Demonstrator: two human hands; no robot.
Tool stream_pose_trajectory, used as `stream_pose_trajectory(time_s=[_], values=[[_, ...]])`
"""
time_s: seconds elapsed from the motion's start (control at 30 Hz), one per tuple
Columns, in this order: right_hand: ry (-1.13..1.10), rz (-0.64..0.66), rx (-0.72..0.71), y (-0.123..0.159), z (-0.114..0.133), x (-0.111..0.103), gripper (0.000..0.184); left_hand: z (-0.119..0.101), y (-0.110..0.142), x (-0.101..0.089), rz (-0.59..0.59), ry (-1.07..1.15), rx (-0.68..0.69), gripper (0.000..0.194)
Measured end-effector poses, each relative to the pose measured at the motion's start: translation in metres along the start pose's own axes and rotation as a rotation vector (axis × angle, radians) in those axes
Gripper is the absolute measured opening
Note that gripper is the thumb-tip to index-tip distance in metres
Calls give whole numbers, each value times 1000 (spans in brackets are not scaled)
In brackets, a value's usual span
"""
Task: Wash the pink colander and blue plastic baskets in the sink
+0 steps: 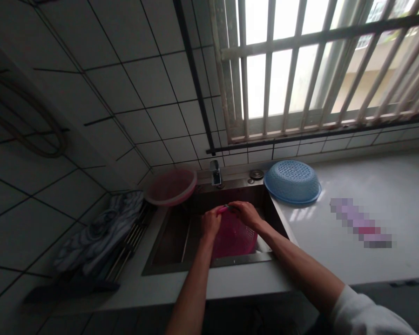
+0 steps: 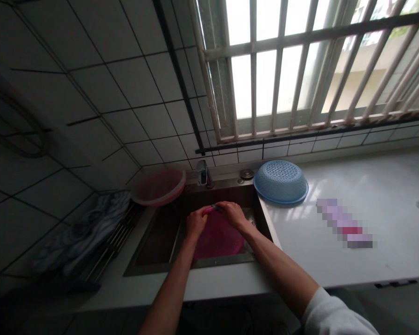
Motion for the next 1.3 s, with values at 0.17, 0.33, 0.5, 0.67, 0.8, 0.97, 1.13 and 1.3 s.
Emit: stream_pose_trajectory(time_s=[0.17, 0.33, 0.5, 0.67, 0.8, 0.97, 1.13, 1.3], values=[[-98, -219, 225, 10, -52, -31, 37, 34, 11, -32, -268, 112, -233, 35], [-51, -256, 190, 12, -48, -32, 38, 26, 7, -25, -200, 96, -134, 29], [-27, -99, 20, -2, -11, -8, 37, 11, 3, -11, -104, 59, -39, 34], [-141, -287, 219, 10, -56, -34, 34, 33, 11, -31, -297, 175, -182, 36], [-133, -279, 271, 17, -70, -40, 32, 28, 8, -29, -279, 187, -106, 46], [-44, -121, 82, 5, -20, -19, 34, -3, 1, -11, -143, 146, 101, 57], [-59, -90, 26, 0, -12, -13, 35, 12, 2, -14, -113, 113, -49, 45], [-90, -259, 223, 12, -60, -39, 34, 37, 11, -36, -324, 214, -207, 35]])
Point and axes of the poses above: each hand's wrist, its own y-axis away from the middle knuckle, its own x-axis out of the palm, z = x × y, the point moved 9 cm from there along -y, towards the middle knuckle, and after that the axes turned 11 degrees about z, right-handed, at the moved point
